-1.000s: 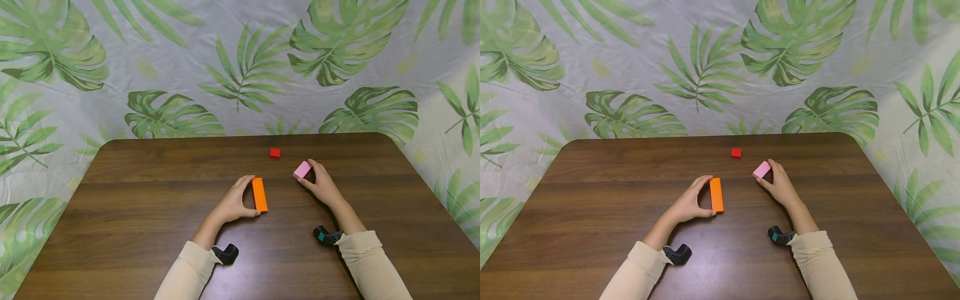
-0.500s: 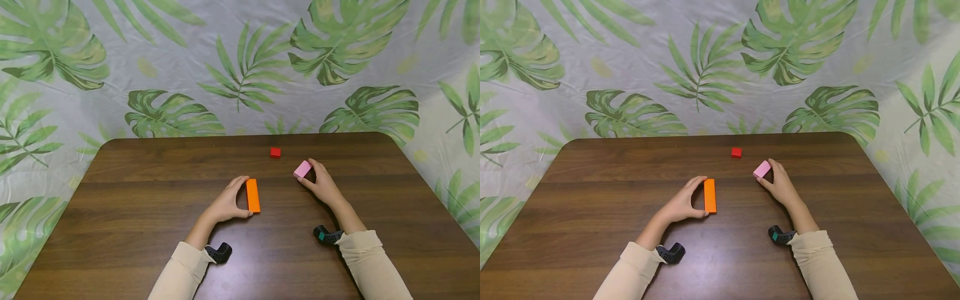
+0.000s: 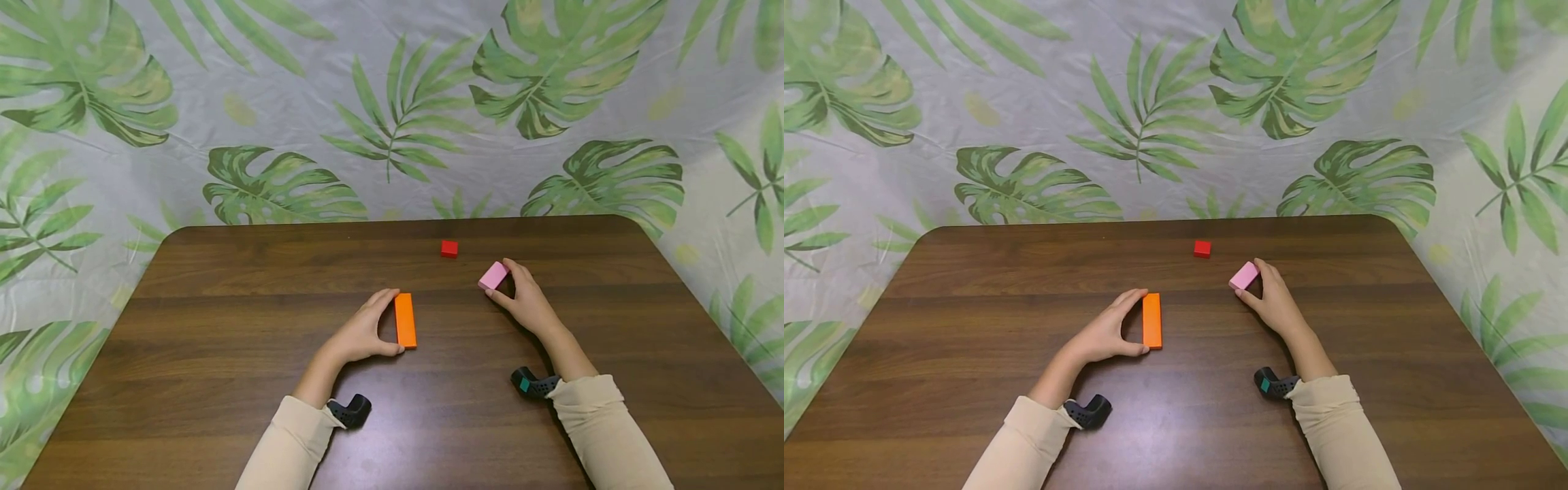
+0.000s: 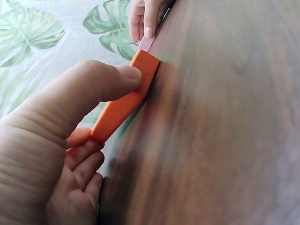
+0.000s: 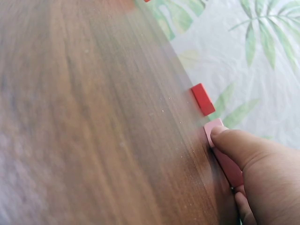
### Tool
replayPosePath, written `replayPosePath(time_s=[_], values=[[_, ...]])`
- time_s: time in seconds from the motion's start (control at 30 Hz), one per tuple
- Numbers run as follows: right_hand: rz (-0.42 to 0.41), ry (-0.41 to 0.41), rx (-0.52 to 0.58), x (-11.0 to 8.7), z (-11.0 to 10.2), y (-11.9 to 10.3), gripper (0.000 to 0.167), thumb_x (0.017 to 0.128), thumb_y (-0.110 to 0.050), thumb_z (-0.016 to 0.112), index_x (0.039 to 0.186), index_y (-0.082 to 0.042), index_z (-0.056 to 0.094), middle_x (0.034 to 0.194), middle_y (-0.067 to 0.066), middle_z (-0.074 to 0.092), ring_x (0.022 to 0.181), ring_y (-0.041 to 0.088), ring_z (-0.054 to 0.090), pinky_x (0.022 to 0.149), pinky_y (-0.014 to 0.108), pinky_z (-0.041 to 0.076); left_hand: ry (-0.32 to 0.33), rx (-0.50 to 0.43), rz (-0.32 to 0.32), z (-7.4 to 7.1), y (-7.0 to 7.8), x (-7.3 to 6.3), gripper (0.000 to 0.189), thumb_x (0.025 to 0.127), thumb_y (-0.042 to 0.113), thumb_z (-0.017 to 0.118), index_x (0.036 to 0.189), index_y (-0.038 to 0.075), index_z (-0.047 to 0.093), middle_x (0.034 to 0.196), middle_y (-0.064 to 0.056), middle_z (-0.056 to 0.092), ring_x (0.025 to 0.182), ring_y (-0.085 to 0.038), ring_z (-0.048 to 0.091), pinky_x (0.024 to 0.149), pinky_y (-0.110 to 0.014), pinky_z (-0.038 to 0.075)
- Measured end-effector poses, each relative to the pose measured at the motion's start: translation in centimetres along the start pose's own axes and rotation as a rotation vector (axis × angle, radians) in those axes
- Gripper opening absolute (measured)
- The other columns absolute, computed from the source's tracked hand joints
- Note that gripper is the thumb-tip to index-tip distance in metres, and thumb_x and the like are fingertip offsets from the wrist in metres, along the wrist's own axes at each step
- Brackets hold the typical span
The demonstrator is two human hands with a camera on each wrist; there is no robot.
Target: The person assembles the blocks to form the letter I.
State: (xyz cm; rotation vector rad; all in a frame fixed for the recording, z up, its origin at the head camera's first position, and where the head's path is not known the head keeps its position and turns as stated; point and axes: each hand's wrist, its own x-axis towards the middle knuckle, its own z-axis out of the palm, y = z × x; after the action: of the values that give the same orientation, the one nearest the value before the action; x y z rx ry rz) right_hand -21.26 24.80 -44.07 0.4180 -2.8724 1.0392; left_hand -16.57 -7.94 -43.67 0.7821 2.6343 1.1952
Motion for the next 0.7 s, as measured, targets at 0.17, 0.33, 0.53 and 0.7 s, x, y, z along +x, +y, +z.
replayPosePath(time_s=[0.17,0.33,0.53,0.7], values=[[0.002,0.000,-0.003,-0.02,-0.02,0.05,0.074,0.085,-0.030,0.062,0.137,0.006,0.023,0.134,0.029,0.028,0.123,0.042,0.027,0.096,0.055,0.024,-0.025,0.012,-0.007,-0.10,-0.05,0.01,0.094,0.063,0.026,0.077,0.141,0.006,0.027,0.142,-0.011,0.026,0.130,-0.023,0.023,0.101,-0.041,0.025],[0.002,0.002,0.002,-0.08,-0.03,0.03,0.074,0.085,-0.029,0.063,0.137,0.007,0.023,0.135,0.029,0.028,0.123,0.042,0.027,0.096,0.055,0.024,-0.034,0.029,-0.006,-0.15,0.02,0.00,0.094,0.064,0.027,0.076,0.141,0.005,0.026,0.143,-0.011,0.026,0.129,-0.024,0.024,0.102,-0.041,0.024],[0.006,0.003,-0.004,-0.03,0.02,0.09,0.075,0.085,-0.030,0.062,0.137,0.007,0.023,0.135,0.029,0.027,0.124,0.041,0.026,0.097,0.055,0.024,-0.057,0.036,-0.041,-0.21,0.19,-0.12,0.094,0.066,0.029,0.075,0.142,0.008,0.024,0.144,-0.010,0.024,0.130,-0.024,0.021,0.101,-0.042,0.024],[0.010,0.000,-0.003,0.02,0.06,0.04,0.076,0.085,-0.032,0.062,0.137,0.006,0.023,0.136,0.029,0.026,0.124,0.041,0.025,0.097,0.055,0.023,-0.082,0.030,-0.064,-0.31,0.26,-0.15,0.093,0.069,0.028,0.074,0.143,0.008,0.021,0.146,-0.008,0.020,0.132,-0.024,0.018,0.101,-0.043,0.024]])
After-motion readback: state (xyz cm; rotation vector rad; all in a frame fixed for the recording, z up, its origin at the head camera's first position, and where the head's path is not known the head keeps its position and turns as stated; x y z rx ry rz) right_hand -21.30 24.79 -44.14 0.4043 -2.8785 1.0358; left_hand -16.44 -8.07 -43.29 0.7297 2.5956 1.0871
